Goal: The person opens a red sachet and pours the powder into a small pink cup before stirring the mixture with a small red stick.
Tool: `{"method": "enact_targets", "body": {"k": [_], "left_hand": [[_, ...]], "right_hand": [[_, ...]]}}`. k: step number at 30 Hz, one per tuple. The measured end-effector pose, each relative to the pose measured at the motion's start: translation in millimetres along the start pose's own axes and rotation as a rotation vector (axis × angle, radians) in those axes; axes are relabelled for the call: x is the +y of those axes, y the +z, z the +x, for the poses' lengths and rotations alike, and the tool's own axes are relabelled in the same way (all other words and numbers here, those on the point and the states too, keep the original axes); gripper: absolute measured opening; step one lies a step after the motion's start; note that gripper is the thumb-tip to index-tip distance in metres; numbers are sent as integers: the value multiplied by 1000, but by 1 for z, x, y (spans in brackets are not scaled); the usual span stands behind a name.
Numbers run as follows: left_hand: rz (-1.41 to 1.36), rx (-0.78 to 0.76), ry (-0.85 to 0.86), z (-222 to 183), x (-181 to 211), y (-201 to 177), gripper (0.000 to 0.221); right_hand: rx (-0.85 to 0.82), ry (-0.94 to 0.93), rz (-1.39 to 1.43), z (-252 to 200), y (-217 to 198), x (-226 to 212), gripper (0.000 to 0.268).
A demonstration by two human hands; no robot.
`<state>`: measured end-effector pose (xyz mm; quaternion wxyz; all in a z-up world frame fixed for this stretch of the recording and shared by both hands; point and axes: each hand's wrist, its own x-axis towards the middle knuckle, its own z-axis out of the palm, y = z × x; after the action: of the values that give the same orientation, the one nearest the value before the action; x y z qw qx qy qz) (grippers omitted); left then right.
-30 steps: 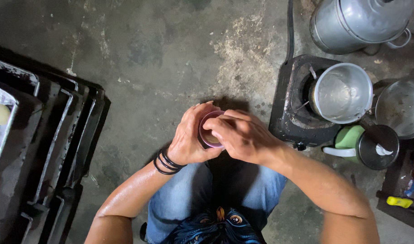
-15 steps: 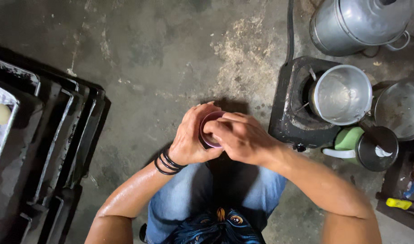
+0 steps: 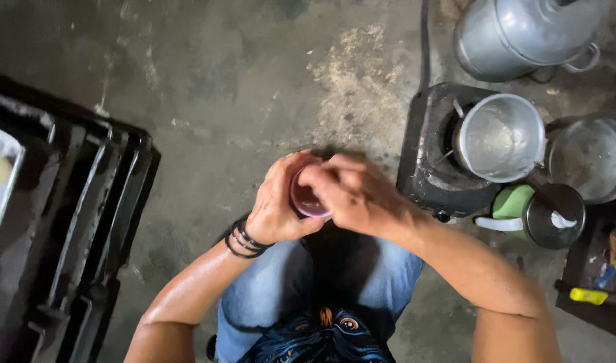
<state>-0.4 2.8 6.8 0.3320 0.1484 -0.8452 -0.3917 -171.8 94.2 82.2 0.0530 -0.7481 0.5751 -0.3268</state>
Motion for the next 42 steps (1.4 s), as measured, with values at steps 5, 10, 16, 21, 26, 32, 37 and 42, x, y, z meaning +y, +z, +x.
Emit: {"method": "enact_targets", "body": {"k": [5,10,16,21,26,32,37,42], "left_hand": [[29,-81,-69,-1,12,-2,91],[-78,-126,-145,-1,7,-8,100],[-103,-129,-121,-6,7,-2,102],[-6,-166,-16,-5,-1,-2,102],[-58,-208,-51,-2,0,7,108],[-55,-206,-49,1,6,18,99],[-59,-213,16,-2,1,22,108],[-69,-236,-76,1,3,21,111]], "right_hand": [[114,-35,-101,-14,-4,2,34],[172,-14,182,-13,18,-2,26],[-5,159,89,-22,21,1,20],[157,38,51,-37,15,-4,24],[-18,112,69,-44,13,-1,26],[168,137,-129,-51,15,7,30],[170,16,6,-59,22,5,31],[78,115,-43,-59,26,4,31]]}}
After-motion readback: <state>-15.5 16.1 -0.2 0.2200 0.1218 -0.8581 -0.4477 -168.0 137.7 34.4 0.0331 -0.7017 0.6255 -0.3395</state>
